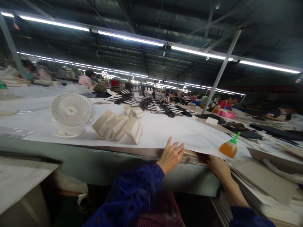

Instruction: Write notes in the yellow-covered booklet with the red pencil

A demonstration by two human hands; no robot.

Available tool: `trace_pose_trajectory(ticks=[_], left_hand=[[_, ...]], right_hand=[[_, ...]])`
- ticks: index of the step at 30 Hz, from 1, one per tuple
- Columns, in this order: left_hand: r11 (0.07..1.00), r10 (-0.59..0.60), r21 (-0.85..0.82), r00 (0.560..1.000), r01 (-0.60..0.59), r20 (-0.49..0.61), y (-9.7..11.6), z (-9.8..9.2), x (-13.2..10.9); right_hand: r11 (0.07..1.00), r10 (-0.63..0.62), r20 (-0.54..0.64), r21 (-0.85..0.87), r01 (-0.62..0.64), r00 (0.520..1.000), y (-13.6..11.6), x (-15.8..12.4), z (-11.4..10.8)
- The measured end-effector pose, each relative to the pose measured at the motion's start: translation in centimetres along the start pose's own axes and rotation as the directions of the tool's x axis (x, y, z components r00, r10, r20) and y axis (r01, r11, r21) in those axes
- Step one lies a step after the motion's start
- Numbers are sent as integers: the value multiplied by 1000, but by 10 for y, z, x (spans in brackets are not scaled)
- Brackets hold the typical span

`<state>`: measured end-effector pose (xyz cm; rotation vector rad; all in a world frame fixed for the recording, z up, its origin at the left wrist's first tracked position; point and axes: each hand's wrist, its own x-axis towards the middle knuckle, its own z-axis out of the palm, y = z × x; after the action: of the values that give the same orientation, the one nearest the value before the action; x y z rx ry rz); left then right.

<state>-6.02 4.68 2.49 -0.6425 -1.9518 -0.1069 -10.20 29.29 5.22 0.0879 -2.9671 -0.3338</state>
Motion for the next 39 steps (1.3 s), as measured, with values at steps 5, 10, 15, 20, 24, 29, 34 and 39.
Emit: trace_pose_trajectory(ticks=[5, 10, 15, 20, 24, 29, 34, 39], left_hand=[[1000, -1, 0, 1000, 1, -1, 0, 0, 0], [1000, 7, -1, 1000, -7, 12, 0, -2, 1], [1000, 7, -5, 1000, -7, 16, 0, -2, 1], [1000, 7, -13, 1000, -7, 29, 1, -1, 1], [1000, 8, -22, 999, -7, 48, 2, -1, 0], [998, 4, -63, 997, 0, 71, 1, -1, 0], [992, -4, -128, 995, 18, 103, -2, 0, -2], [973, -11, -227, 987, 48, 162, -2, -1, -1]], right_hand=[[996, -75, -20, -50, 74, 997, 4, -1, 0], [991, -112, -70, -78, 106, 991, 5, -2, 2], [992, -108, -141, -74, 98, 984, 5, -6, 3], [989, -145, -222, -8, 147, 964, 10, -18, 9], [977, -168, -290, 77, 198, 942, 19, -26, 19], [922, -220, -390, 217, 321, 894, 28, -30, 31], [856, -174, -531, 335, 395, 829, 24, -43, 28], [934, 64, -259, 356, 34, 964, 5, -58, -3]])
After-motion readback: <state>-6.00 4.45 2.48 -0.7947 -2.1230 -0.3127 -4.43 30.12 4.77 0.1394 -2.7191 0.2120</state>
